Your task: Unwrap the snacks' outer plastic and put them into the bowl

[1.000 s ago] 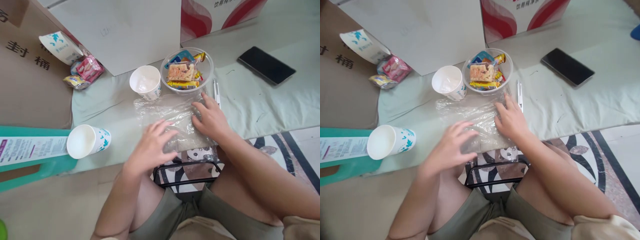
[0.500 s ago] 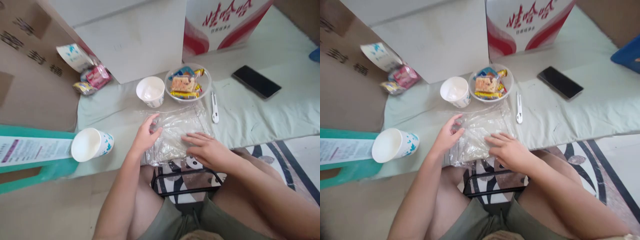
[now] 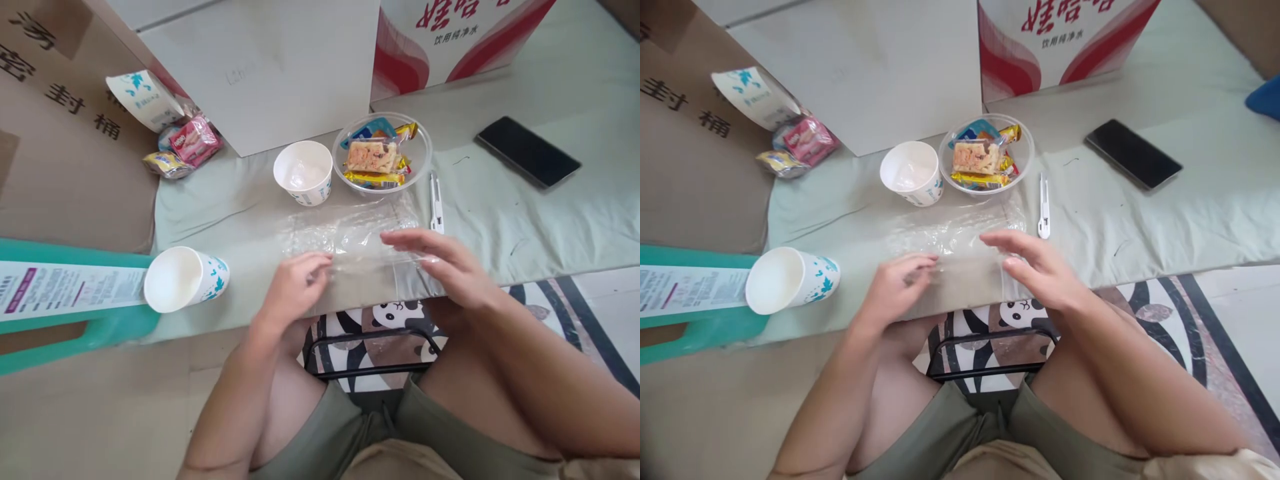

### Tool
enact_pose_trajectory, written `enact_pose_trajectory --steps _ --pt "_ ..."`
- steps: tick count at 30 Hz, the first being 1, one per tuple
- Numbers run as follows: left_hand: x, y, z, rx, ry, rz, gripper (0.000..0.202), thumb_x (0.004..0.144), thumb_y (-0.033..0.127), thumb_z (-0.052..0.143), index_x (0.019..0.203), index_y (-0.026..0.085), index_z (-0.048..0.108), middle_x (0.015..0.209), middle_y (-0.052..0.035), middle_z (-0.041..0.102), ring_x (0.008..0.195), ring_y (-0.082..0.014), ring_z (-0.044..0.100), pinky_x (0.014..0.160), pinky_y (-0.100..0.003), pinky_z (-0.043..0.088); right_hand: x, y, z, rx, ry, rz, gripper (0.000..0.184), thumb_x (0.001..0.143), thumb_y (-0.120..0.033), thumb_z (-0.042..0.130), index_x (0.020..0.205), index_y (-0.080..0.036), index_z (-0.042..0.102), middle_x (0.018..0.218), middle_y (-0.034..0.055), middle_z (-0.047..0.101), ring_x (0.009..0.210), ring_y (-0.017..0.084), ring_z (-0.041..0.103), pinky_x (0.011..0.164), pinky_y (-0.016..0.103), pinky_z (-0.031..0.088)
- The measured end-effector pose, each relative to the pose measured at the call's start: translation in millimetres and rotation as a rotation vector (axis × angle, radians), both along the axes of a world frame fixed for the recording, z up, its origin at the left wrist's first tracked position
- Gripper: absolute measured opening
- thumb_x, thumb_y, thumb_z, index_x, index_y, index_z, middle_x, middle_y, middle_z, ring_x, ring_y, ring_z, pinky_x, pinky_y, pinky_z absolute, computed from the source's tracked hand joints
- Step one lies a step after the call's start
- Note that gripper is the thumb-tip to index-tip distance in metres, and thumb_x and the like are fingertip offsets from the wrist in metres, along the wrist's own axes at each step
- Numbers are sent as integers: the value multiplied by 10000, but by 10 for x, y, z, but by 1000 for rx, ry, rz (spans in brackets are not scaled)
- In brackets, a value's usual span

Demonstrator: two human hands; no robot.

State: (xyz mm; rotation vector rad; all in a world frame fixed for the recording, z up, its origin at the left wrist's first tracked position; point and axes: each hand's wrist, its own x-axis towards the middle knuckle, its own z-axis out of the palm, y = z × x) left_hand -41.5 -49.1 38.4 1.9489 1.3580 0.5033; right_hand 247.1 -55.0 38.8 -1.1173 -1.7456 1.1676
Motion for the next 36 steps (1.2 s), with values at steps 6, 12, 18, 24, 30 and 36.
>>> enact_pose_trajectory --steps 6,12,18,24,30,36 --pt "-161 255 -9 -239 -441 401 292 793 462 733 855 178 760 1043 -115 805 1015 -260 749 728 -323 632 112 -31 -126 206 -80 81 732 891 -709 607 1472 -268 547 1539 138 568 1418 322 554 1165 523 481" --pt "-176 271 82 -345 -570 511 172 657 326 708 615 172 642 973 -122 807 974 -263 757 567 -230 533 -76 81 -241 110 -22 -356 266 970 -441 598 847 -240 722 899 57 796 891 231 776 867 423 627" --pt "-116 331 24 -319 -570 734 156 643 316 593 638 187 506 956 -103 792 648 -168 722 377 -178 227 -255 248 -316 -140 41 -453 387 950 -596 577 894 -231 693 618 -16 668 439 124 580 478 273 486" --pt "-175 329 -118 -207 -286 711 105 750 283 551 696 194 537 851 -42 763 524 -115 631 508 -232 421 -292 353 -388 -98 -207 -488 316 949 -510 585 825 -233 670 635 -10 692 460 144 606 581 313 506" --pt "-249 359 -163 -65 -2 584 282 860 373 551 632 208 547 584 11 622 557 -138 559 601 -261 405 -305 490 -366 -88 -248 -500 277 888 -489 669 1016 -243 656 769 7 728 464 161 615 580 341 523" --pt "-346 465 -197 25 275 685 306 890 429 572 674 214 603 604 -13 602 656 -199 590 692 -311 423 -172 507 -472 190 -391 -607 384 909 -393 622 1261 -244 587 1115 97 729 622 182 660 746 422 589"
